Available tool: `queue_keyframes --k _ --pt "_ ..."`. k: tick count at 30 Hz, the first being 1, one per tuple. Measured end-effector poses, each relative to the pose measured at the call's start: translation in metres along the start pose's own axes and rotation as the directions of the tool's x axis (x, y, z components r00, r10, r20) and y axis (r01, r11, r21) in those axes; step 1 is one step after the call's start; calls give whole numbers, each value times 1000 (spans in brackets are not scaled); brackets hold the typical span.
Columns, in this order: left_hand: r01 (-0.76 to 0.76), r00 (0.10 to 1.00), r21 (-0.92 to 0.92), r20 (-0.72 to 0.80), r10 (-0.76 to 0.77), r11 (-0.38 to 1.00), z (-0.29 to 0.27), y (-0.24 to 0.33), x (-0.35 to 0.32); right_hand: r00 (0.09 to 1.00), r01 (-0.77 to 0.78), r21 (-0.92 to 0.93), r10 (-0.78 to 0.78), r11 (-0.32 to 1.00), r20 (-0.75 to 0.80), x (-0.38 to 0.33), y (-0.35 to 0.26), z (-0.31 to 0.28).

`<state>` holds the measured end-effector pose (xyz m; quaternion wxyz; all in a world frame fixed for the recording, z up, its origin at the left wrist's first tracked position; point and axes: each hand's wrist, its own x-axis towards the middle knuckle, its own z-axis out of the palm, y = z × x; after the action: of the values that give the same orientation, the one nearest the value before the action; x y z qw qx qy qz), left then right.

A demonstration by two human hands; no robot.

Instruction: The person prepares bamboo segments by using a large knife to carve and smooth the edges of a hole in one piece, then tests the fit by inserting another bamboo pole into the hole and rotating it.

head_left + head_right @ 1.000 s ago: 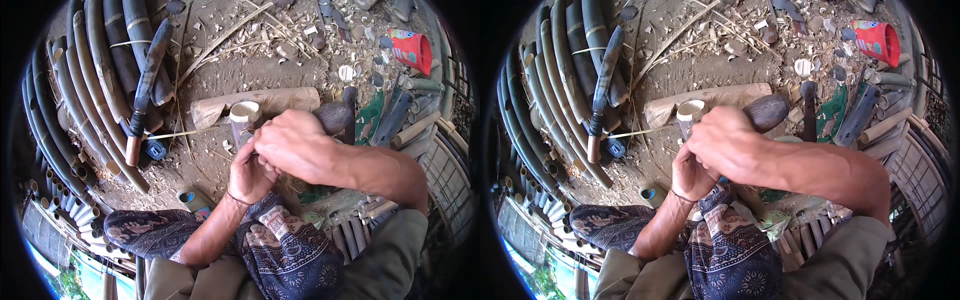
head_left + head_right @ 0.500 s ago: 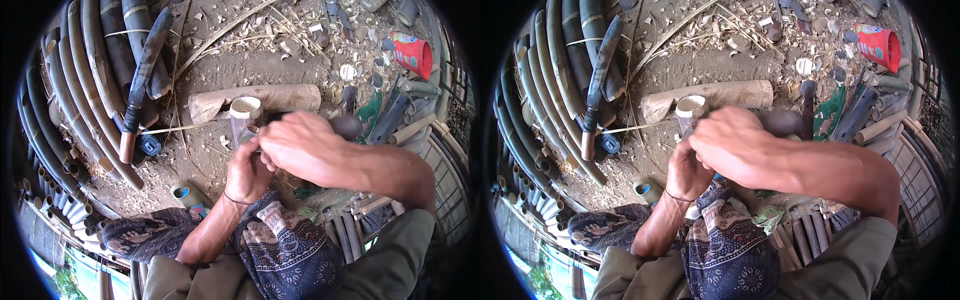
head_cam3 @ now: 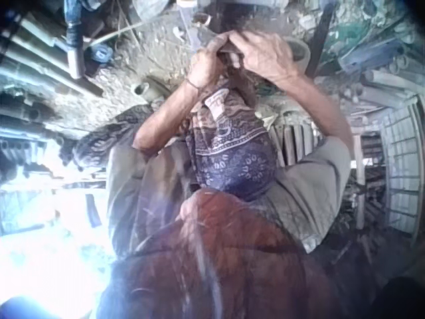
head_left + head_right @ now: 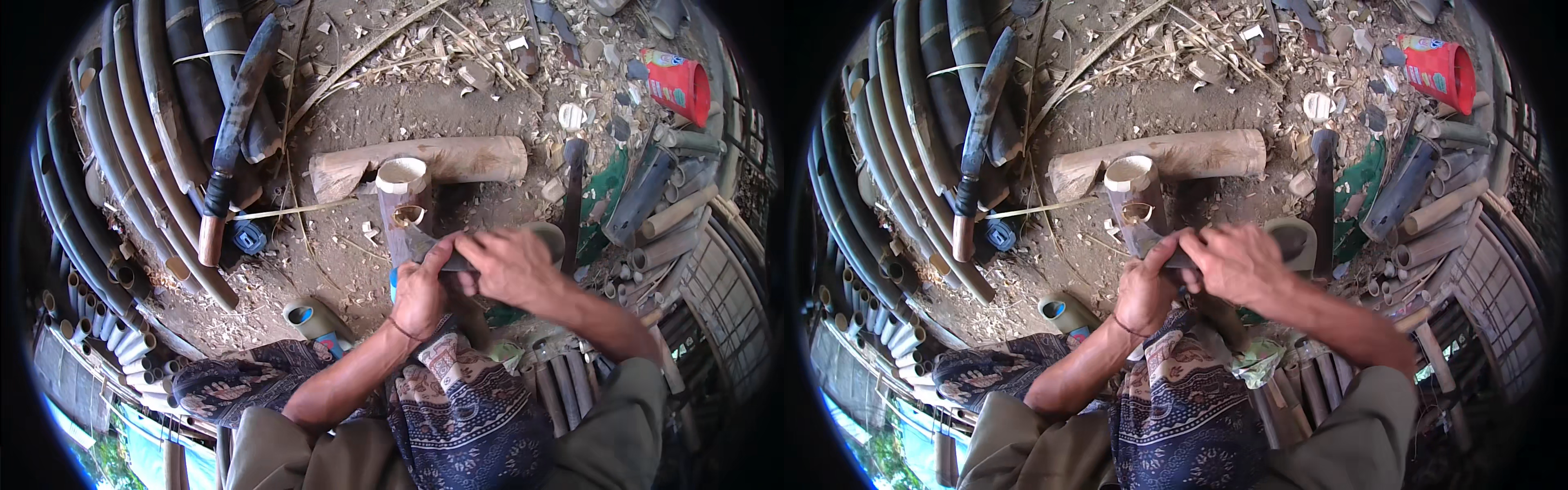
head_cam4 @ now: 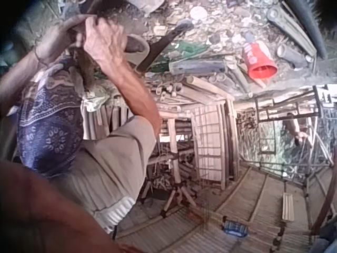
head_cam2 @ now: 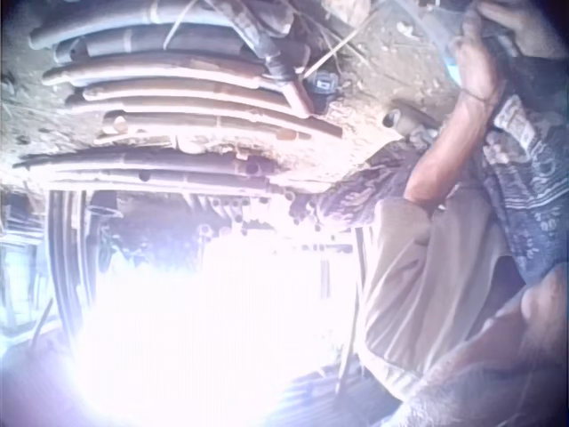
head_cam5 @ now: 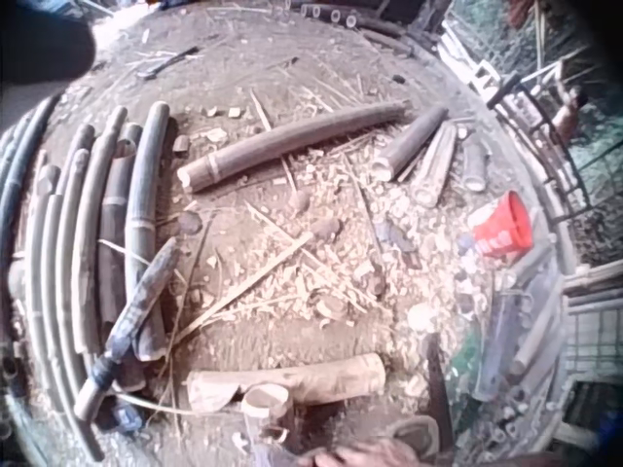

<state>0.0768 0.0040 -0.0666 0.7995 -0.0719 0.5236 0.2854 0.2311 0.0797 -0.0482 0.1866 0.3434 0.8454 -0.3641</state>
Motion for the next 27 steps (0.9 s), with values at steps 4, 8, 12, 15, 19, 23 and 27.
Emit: queue_keyframes --k 4,8,12,15,19,23,27 --pt "68 990 534 -141 10 843 -20 24 -3 887 -177 538 370 824 -275 -4 -52 70" --pt "-184 966 950 128 223 252 -49 35 0 825 -131 732 483 669 -294 6 -88 102" --pt "-29 996 658 -45 78 752 -33 35 -3 963 -87 744 246 663 -107 -11 -53 58" --pt "-32 994 191 108 11 981 -22 1 2 974 -178 320 121 930 191 -15 -29 -17" --pt "126 947 -443 321 25 888 -10 -37 24 995 41 -292 -11 956 102 -7 -20 -31" --pt "104 964 -401 267 7 910 -18 -34 19 962 45 -100 -17 994 271 5 -20 -37" --pt "-75 994 301 -48 94 951 -31 1 2 983 -182 374 156 910 99 -6 -36 29"
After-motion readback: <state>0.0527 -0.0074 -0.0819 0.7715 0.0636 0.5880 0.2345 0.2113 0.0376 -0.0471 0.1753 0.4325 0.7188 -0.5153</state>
